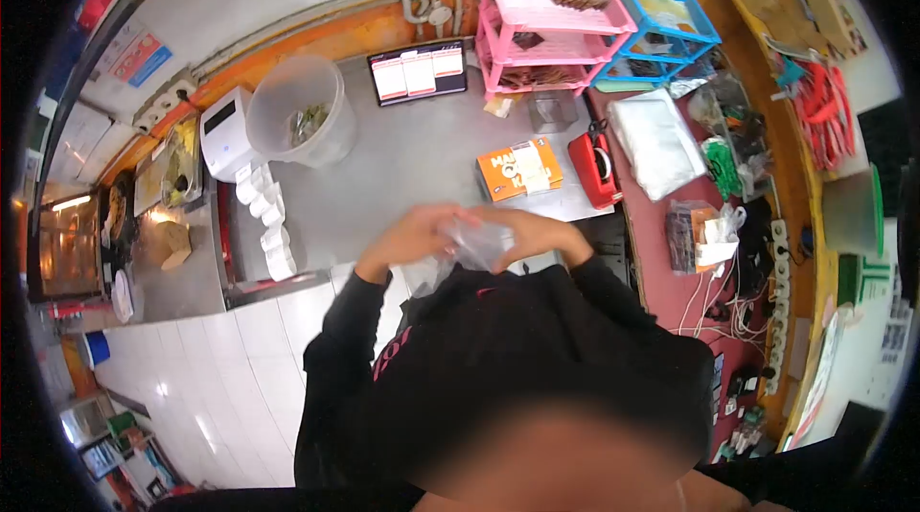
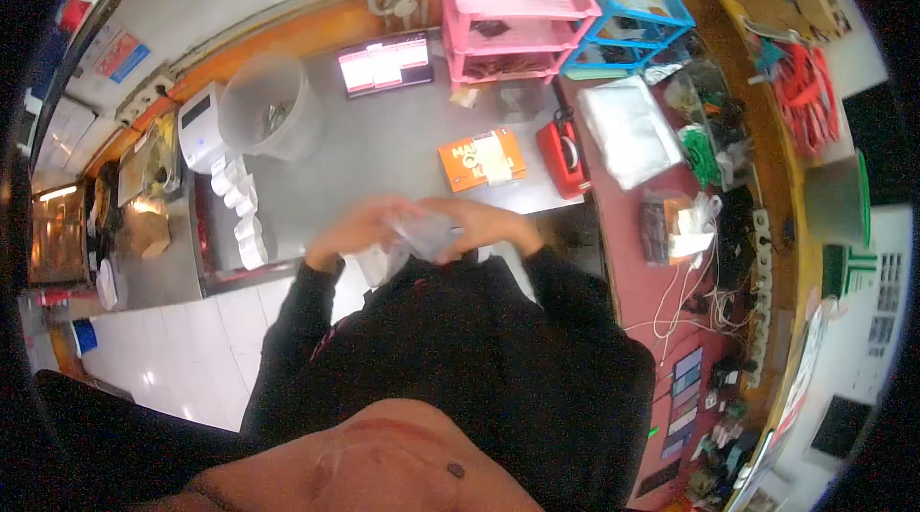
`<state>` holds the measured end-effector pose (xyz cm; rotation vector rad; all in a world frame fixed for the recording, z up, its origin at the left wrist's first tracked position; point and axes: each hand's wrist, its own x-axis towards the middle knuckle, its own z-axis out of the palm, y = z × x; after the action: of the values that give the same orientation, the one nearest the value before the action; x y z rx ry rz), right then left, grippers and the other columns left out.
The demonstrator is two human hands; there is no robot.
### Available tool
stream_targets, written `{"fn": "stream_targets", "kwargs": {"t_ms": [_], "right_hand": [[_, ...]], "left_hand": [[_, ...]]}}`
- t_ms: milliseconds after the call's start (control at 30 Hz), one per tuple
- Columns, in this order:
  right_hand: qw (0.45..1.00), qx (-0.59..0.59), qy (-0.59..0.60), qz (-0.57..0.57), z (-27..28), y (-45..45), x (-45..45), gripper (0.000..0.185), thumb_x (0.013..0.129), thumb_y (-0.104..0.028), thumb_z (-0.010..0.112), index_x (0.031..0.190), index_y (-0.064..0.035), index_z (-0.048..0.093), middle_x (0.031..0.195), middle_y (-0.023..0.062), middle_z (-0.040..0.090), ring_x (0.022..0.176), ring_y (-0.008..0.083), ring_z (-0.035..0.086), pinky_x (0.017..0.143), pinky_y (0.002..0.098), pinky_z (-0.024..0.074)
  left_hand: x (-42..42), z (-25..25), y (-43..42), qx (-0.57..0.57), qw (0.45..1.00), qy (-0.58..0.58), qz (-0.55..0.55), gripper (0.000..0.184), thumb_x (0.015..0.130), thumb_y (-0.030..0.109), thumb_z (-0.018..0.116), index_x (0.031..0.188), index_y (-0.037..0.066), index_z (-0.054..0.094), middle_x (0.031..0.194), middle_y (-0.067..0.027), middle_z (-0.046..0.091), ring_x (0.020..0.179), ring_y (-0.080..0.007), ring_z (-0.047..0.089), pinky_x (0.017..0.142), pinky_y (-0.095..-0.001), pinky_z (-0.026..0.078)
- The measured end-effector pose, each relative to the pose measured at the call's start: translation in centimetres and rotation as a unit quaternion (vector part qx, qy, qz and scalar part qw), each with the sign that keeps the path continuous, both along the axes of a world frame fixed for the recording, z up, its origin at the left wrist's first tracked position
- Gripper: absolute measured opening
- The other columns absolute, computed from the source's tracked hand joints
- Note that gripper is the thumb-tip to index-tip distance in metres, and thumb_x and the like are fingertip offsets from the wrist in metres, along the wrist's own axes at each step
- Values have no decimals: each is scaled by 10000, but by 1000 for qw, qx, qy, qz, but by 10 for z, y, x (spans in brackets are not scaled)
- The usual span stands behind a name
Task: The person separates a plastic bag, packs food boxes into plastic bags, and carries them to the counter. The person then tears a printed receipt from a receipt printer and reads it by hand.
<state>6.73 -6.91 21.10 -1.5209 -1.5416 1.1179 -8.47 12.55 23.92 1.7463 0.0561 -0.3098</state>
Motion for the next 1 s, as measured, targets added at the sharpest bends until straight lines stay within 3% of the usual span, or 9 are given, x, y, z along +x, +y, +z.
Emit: {"fn": "stream_targets", "kwargs": {"t_ms": [100, 167, 400, 500, 600, 667, 800, 900, 1000], "right_hand": [[988, -116, 31, 94, 18, 62, -23, 542, 737, -274, 691, 1190, -29, 523, 1056, 118, 614, 968, 212, 566, 835, 340, 435], [989, -108, 91, 53, 26, 82, -28, 367, 847, -295, 591, 1102, -31, 592, 973, 68, 638, 866, 155, 574, 760, 298, 452], [919, 66, 276, -274, 47, 104, 31, 363, 955, -236, 445, 1235, -14, 513, 1041, 12, 592, 905, 94, 523, 817, 235, 414], [893, 98, 256, -356, 47, 89, 48, 372, 948, -195, 461, 1258, 9, 480, 1096, 31, 579, 953, 96, 528, 851, 234, 403], [882, 135, 236, -385, 41, 77, 54, 354, 935, -143, 484, 1247, 22, 478, 1144, 46, 561, 988, 105, 525, 863, 245, 405], [879, 147, 220, -396, 33, 73, 56, 335, 934, -136, 488, 1233, 15, 484, 1154, 64, 554, 1023, 110, 510, 875, 251, 401], [866, 135, 194, -442, 13, 70, 58, 427, 867, -171, 607, 1230, 13, 476, 1066, 57, 567, 959, 127, 508, 829, 265, 413], [738, 317, -241, -546, 39, 79, 31, 505, 674, -271, 790, 1037, -21, 543, 852, 40, 501, 784, 152, 450, 700, 281, 392], [876, 270, -203, -344, 44, 81, 2, 342, 686, -301, 756, 843, -46, 591, 803, 67, 538, 779, 192, 514, 696, 345, 414]], "left_hand": [[-1, 9, 50, -317, 934, -102, 127, 604, 729, 134, 622, 1302, 56, 448, 898, -87, 654, 804, -190, 629, 632, -294, 472], [6, 36, 62, -704, 688, -151, 95, 830, 722, 199, 675, 1417, 77, 238, 1239, -151, 519, 1074, -221, 557, 730, -303, 495], [10, -56, -4, -350, 863, -250, 266, 858, 830, 343, 610, 1445, 202, 29, 1314, -167, 408, 1210, -280, 417, 900, -433, 459], [15, -20, -8, -665, 690, -199, 202, 787, 871, 214, 572, 1443, 160, 34, 1444, -172, 213, 1317, -283, 267, 960, -444, 419], [17, 9, 0, -609, 684, -354, 190, 729, 834, 154, 642, 1414, 66, 210, 1405, -167, 324, 1243, -282, 409, 927, -350, 456], [19, 11, 7, -483, 752, -174, 413, 590, 789, 81, 683, 1309, 23, 411, 1294, -167, 469, 1158, -265, 500, 883, -321, 483], [25, -20, 6, -442, 766, -151, 441, 406, 784, 89, 696, 1155, 8, 553, 1102, -143, 606, 982, -218, 605, 811, -304, 501], [33, -27, -2, -389, 753, -139, 512, 334, 755, 96, 729, 1055, 11, 607, 969, -103, 646, 841, -174, 629, 759, -262, 491], [38, -5, -19, -380, 761, -11, 526, 316, 732, 108, 752, 1004, 14, 621, 883, -61, 647, 749, -153, 618, 673, -242, 472]]}}
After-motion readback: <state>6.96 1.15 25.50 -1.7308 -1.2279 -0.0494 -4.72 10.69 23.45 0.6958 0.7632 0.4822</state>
